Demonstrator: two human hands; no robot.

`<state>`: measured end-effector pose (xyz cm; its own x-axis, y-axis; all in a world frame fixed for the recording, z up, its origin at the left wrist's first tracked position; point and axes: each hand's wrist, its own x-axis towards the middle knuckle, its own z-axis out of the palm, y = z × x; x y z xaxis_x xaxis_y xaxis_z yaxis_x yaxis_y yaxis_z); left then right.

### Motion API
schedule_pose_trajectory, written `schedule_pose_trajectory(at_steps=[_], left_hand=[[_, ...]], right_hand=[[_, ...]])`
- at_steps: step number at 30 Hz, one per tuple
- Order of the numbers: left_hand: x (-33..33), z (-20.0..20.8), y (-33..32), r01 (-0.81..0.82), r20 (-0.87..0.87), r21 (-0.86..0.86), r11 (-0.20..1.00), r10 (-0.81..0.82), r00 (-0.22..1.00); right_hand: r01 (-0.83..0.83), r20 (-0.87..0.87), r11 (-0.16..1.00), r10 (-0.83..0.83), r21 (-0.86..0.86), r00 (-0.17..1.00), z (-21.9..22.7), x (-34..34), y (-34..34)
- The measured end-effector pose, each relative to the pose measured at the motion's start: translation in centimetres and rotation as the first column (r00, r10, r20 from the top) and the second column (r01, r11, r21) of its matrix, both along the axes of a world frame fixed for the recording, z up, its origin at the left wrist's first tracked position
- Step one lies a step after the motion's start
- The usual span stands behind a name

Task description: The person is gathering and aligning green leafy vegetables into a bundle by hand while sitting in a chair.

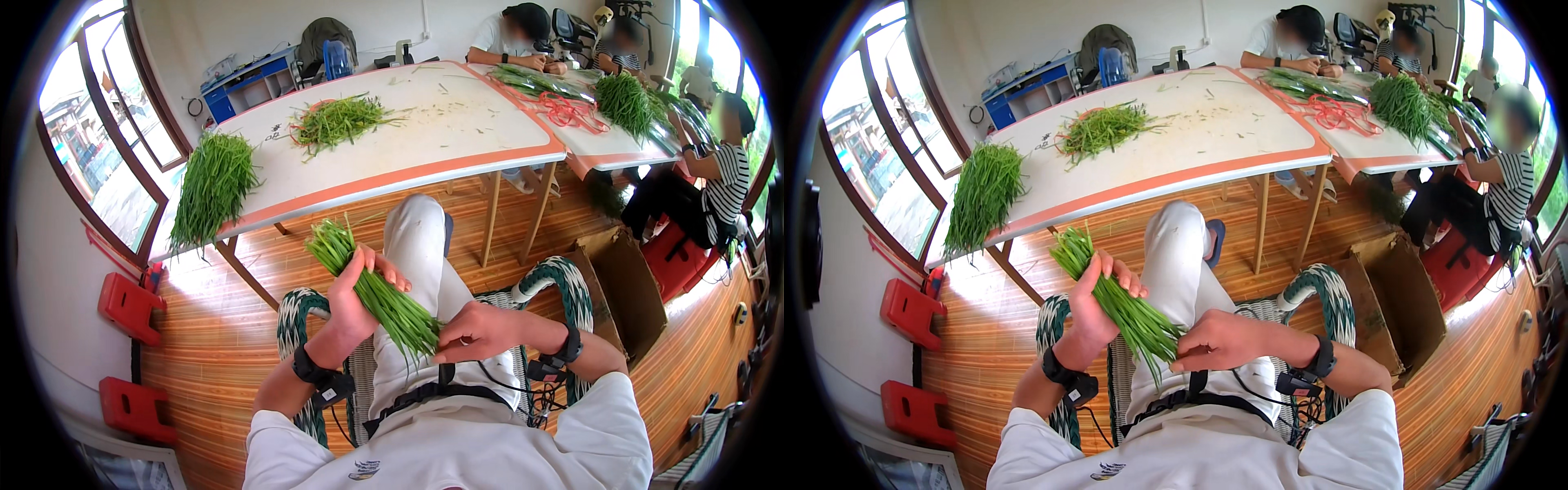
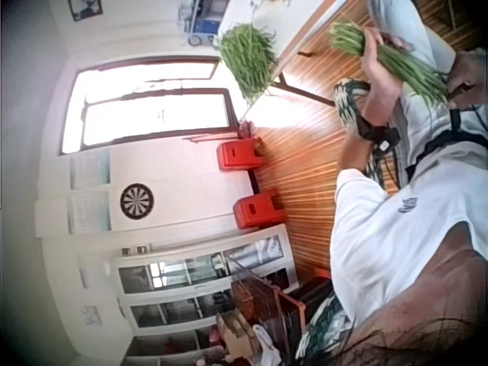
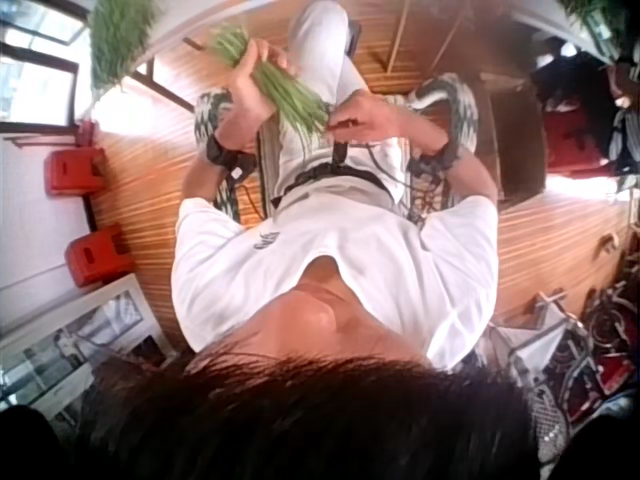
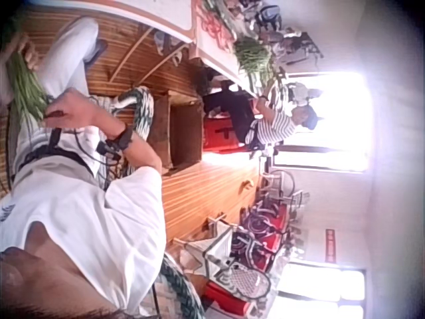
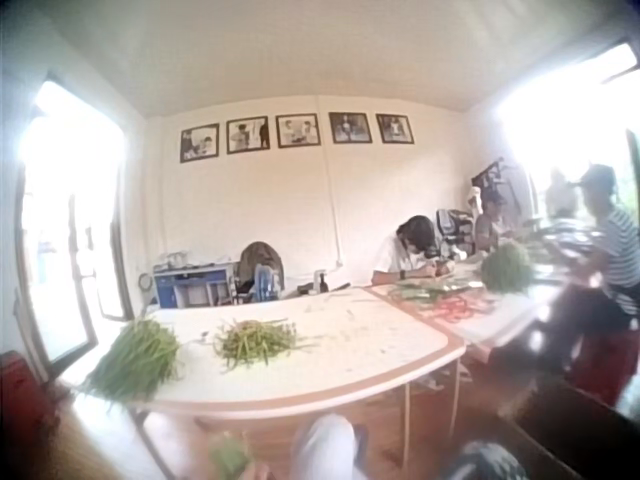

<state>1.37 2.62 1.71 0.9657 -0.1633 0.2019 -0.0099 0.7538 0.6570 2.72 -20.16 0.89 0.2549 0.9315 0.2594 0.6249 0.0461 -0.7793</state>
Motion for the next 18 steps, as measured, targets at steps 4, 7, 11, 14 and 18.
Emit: schedule_pose_trajectory(at_steps=[4, 7, 11, 14, 18], left_hand=[[0.2, 0.6, 0.4, -0.136, -0.01, -0.006, 0.991, 0.135, 0.991], [0.2, 1.0, 0.8, -0.171, 0.021, -0.039, 0.984, 0.172, 0.985], [0.1, 1.1, 0.8, -0.166, 0.055, -0.024, 0.986, 0.167, 0.984], [0.2, 1.4, 0.9, -0.211, 0.036, -0.022, 0.977, 0.212, 0.977], [0.8, 1.1, 1.8, -0.244, 0.036, -0.076, 0.967, 0.247, 0.968]], right_hand=[[0.154, 0.136, 0.988, -0.152, -0.003, 0.979, 0.5, 0.5, -0.6], [0.253, 0.113, 0.967, -0.252, 0.003, 0.961, 1.2, 0.7, -0.7], [0.191, 0.146, 0.982, -0.186, -0.016, 0.972, 0.6, 1.0, -0.8], [0.159, 0.147, 0.987, -0.163, 0.041, 0.976, 0.7, 1.2, -1.2], [0.297, -0.086, 0.939, -0.287, 0.173, 0.954, 1.9, 1.8, -1.9]])
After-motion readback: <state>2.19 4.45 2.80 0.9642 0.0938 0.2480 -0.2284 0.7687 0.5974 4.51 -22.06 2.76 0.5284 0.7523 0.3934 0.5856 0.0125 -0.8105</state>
